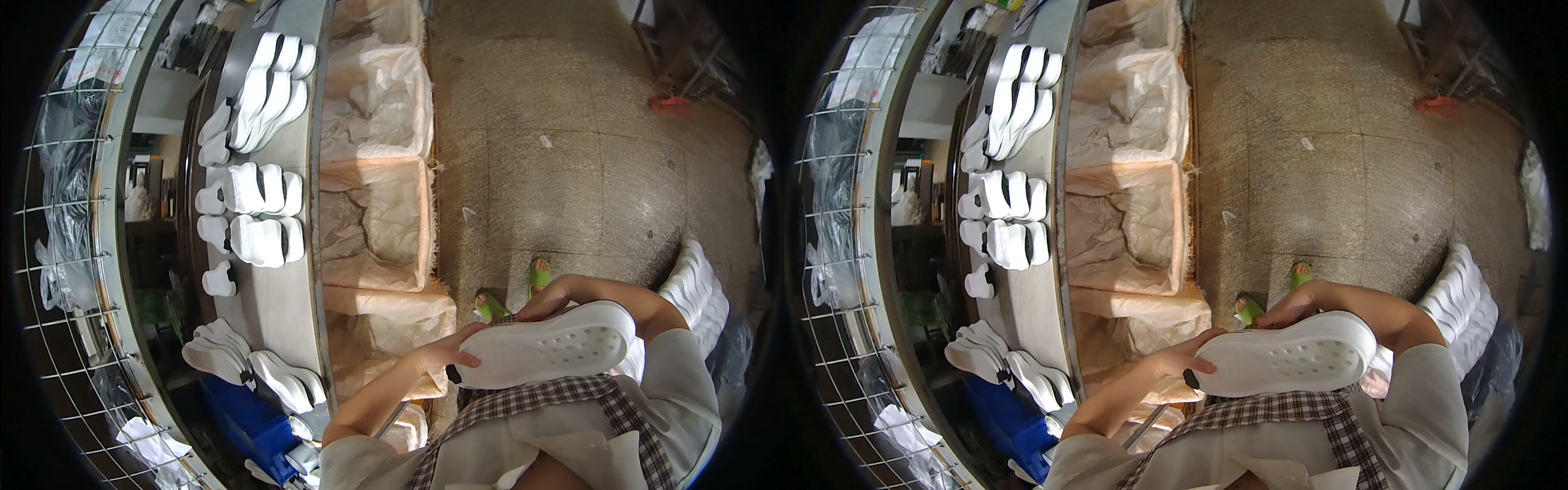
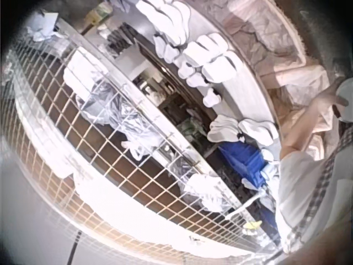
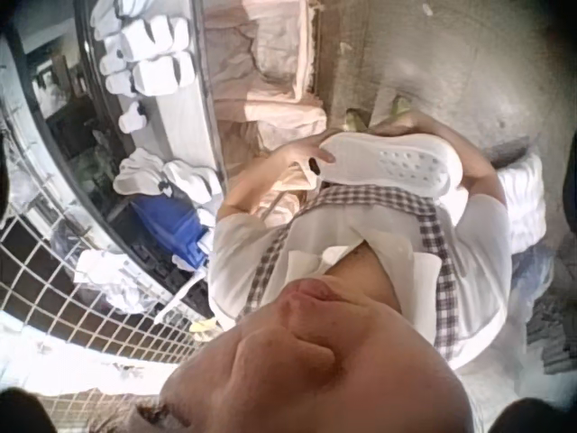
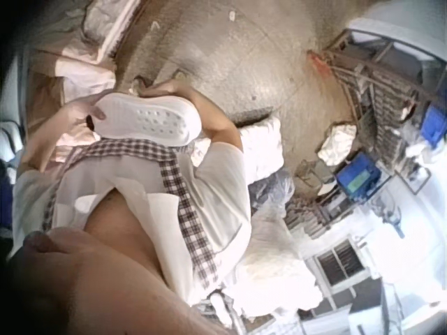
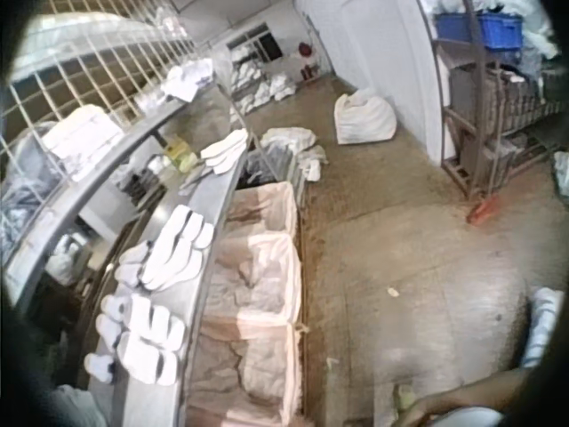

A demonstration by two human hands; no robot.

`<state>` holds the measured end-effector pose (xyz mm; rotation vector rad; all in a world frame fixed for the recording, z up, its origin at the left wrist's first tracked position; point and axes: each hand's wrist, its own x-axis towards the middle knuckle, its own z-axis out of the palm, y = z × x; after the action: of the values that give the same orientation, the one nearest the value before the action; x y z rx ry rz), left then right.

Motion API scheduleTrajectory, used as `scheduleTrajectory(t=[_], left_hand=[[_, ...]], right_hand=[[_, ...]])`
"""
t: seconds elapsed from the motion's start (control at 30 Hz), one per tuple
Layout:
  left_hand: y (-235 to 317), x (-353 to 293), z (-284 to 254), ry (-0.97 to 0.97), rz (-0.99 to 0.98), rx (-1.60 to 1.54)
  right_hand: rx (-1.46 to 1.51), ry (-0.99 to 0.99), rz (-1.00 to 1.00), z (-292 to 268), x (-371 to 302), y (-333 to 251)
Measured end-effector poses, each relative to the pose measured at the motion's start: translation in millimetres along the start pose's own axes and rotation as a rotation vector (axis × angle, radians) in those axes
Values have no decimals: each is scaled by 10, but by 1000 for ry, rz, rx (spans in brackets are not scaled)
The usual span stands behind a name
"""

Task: The person picks up white shoe insoles from a metal shelf, wipes them with a brush and a cloth, and places them back on the shelf. The person handles the insoles one at a time, turning them over to clean both sides.

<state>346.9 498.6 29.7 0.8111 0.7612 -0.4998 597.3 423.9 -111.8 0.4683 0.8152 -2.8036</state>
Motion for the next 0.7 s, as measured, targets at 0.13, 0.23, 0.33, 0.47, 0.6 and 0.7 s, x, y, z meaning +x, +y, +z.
scheduleTrajectory(t=[0.13,0.23,0.33,0.47,0.6,0.7], left_hand=[[-465,23,-187,171,116,-280],[-911,-97,-552,341,168,-498],[-1187,-132,-1175,1050,0,-477],[-1243,97,-2490,1397,484,-41],[-1338,707,-4113,1689,107,581],[-1601,1549,-4996,1874,-129,724]], right_hand=[[-442,605,-384,-780,-364,-24],[196,1532,-723,-1151,-628,387],[312,1751,-698,-1318,-837,1183],[394,1730,-383,-1329,-436,2490],[611,1684,-206,-1036,385,3469],[649,1607,139,-862,834,3741]])
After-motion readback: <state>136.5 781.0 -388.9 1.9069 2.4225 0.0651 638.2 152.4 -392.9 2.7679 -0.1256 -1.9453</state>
